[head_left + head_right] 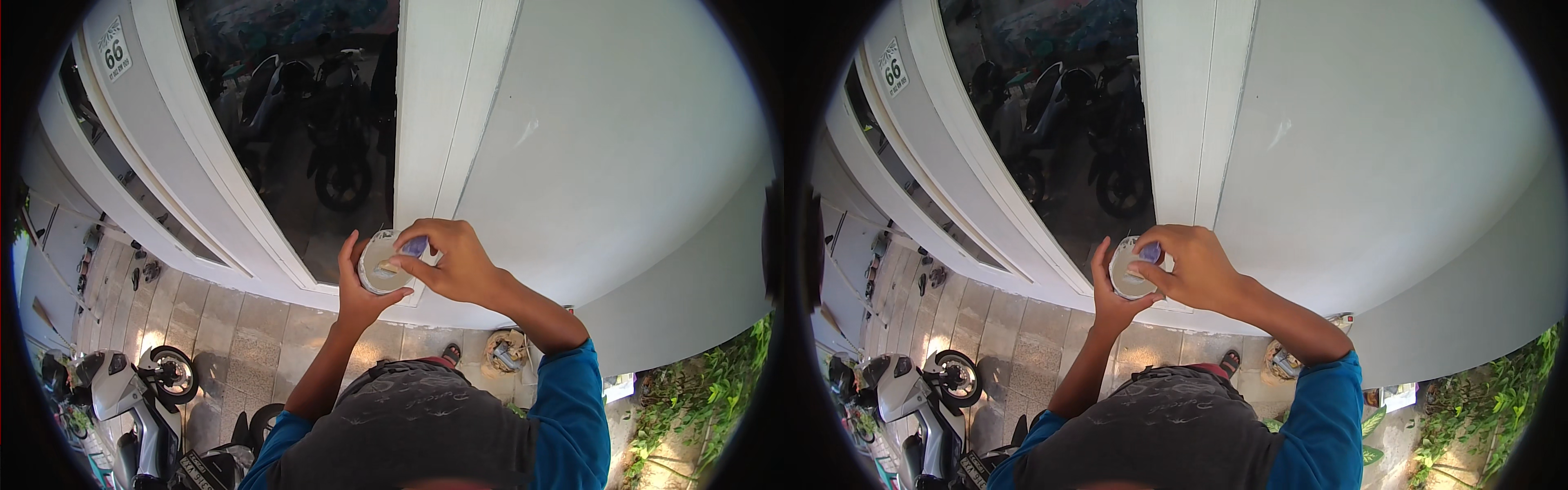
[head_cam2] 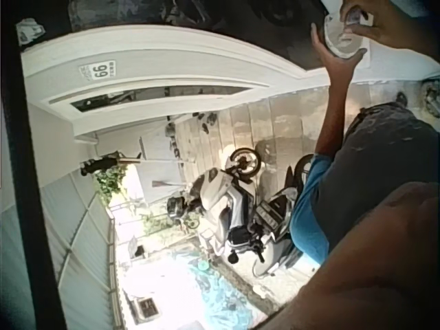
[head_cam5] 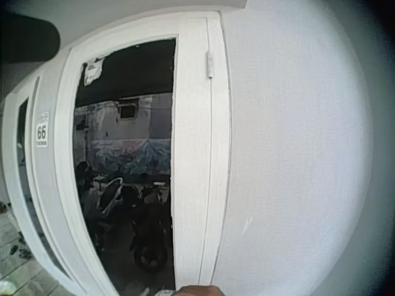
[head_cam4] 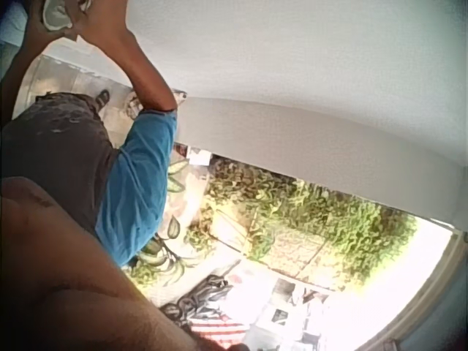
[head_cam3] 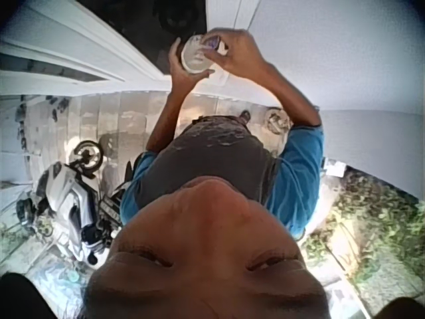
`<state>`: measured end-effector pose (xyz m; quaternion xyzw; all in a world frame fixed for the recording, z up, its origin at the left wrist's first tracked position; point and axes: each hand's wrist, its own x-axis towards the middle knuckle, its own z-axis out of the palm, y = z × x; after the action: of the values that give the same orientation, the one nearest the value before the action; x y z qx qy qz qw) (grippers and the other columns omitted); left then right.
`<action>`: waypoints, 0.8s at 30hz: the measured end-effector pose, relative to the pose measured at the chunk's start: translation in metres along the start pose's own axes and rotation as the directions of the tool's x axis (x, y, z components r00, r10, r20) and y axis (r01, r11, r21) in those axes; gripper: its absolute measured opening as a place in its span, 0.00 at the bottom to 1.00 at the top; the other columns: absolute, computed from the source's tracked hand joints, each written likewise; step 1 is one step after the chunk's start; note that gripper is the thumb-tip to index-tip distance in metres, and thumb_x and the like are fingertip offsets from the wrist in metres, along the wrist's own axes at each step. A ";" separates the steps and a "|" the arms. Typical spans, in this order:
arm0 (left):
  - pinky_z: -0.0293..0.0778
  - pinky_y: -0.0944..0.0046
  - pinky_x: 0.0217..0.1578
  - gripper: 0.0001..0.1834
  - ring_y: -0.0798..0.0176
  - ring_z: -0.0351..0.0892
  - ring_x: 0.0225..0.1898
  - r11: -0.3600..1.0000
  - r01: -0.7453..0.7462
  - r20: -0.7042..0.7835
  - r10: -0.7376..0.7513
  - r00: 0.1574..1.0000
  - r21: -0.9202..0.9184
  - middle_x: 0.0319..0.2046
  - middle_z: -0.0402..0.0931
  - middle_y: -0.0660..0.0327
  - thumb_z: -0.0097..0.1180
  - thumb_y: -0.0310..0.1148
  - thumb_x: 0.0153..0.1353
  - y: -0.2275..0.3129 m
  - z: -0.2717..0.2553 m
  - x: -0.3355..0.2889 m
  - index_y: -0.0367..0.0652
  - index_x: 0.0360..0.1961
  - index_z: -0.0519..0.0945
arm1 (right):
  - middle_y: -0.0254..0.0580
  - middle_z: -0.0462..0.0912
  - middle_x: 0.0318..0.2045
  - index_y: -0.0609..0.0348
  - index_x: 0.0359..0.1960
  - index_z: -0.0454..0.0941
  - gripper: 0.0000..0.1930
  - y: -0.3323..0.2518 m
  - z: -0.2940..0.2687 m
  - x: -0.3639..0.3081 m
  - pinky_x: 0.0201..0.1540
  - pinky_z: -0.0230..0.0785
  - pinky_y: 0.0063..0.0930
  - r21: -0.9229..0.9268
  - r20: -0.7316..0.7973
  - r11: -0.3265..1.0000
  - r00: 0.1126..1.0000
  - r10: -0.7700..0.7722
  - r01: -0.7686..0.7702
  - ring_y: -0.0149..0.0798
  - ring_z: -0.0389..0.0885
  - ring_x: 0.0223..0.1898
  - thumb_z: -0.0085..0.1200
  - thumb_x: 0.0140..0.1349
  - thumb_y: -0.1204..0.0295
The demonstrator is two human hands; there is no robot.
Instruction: The person paints a door frame or wall section with a paintbrush, using white paint from a container.
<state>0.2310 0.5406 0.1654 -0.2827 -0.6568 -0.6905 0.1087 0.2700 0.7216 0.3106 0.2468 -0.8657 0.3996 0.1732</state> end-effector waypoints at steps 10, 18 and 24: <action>0.70 0.52 0.65 0.69 0.52 0.73 0.64 1.000 -0.008 0.011 0.008 1.000 -0.002 0.63 0.69 0.48 0.85 0.28 0.38 0.000 0.004 -0.003 0.44 0.77 0.48 | 0.45 0.86 0.30 0.61 0.36 0.85 0.10 0.009 0.006 -0.010 0.28 0.77 0.32 -0.025 -0.033 0.994 0.994 -0.106 0.106 0.42 0.85 0.27 0.70 0.58 0.68; 0.70 0.53 0.65 0.69 0.52 0.72 0.65 0.994 0.066 -0.003 -0.066 0.998 -0.084 0.63 0.68 0.47 0.84 0.27 0.39 -0.001 0.009 -0.009 0.42 0.77 0.47 | 0.39 0.85 0.30 0.65 0.39 0.81 0.09 0.032 0.005 -0.024 0.33 0.80 0.24 0.327 -0.172 0.901 0.920 0.353 -0.284 0.29 0.85 0.30 0.68 0.64 0.74; 0.70 0.54 0.66 0.69 0.53 0.70 0.66 0.988 0.105 -0.015 -0.108 0.994 -0.116 0.65 0.64 0.49 0.83 0.25 0.37 -0.016 0.010 -0.007 0.44 0.77 0.48 | 0.44 0.84 0.31 0.67 0.38 0.78 0.09 0.059 0.005 -0.033 0.30 0.83 0.25 0.672 -0.234 0.700 0.827 0.511 -0.242 0.37 0.89 0.30 0.65 0.66 0.74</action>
<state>0.2308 0.5507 0.1479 -0.2457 -0.6291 -0.7349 0.0622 0.2629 0.7601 0.2547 0.0146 -0.6635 0.7285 0.1700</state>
